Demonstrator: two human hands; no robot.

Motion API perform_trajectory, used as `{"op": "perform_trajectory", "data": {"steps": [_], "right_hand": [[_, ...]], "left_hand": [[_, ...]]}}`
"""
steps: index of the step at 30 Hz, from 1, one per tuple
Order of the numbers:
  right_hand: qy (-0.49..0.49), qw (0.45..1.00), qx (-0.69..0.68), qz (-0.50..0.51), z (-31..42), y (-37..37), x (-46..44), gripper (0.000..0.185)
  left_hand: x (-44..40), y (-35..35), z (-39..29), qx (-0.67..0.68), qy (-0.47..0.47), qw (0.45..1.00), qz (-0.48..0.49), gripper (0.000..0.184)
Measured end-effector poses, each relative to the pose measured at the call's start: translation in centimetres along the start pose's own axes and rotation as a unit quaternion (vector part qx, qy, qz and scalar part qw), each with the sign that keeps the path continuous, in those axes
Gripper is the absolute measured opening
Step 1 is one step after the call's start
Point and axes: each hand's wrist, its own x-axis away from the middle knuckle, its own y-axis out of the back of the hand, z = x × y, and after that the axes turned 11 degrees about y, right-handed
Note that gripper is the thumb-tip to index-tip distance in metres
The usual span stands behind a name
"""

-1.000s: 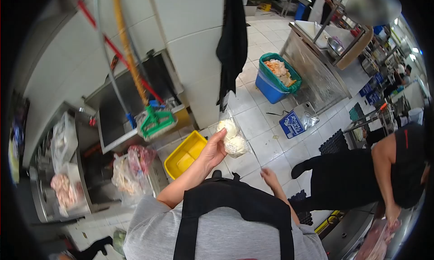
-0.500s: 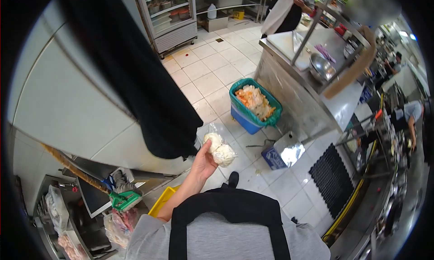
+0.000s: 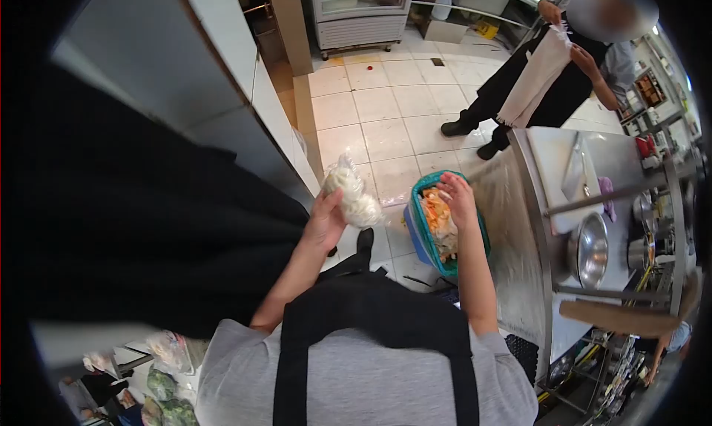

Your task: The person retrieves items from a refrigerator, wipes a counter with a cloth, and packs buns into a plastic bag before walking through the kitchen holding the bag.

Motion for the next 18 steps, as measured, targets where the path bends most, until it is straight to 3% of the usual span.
{"op": "perform_trajectory", "data": {"steps": [1,4,10,15,18], "right_hand": [[-0.018,0.998,-0.009,0.059,0.2,-1.4,-1.6,0.021],[-0.152,0.984,0.027,0.088,-0.6,-3.5,-3.8,0.027],[-0.215,0.962,0.118,0.118,-1.3,-1.1,-11.6,0.029],[-0.196,0.947,0.219,0.132,0.4,-2.5,-24.3,0.028],[-0.130,0.946,0.231,0.187,2.4,-7.3,-34.5,0.027]], "left_hand": [[-2.7,0.1,-0.7,0.014,0.006,1.000,0.002,0.054],[-10.2,-0.1,-3.4,0.050,0.004,0.999,0.002,0.052],[-21.0,0.6,-8.0,0.068,-0.042,0.993,-0.085,0.045],[-30.6,1.6,-11.1,0.038,-0.128,0.967,-0.218,0.046],[-37.1,2.6,-13.4,0.077,-0.107,0.965,-0.228,0.044]]}}
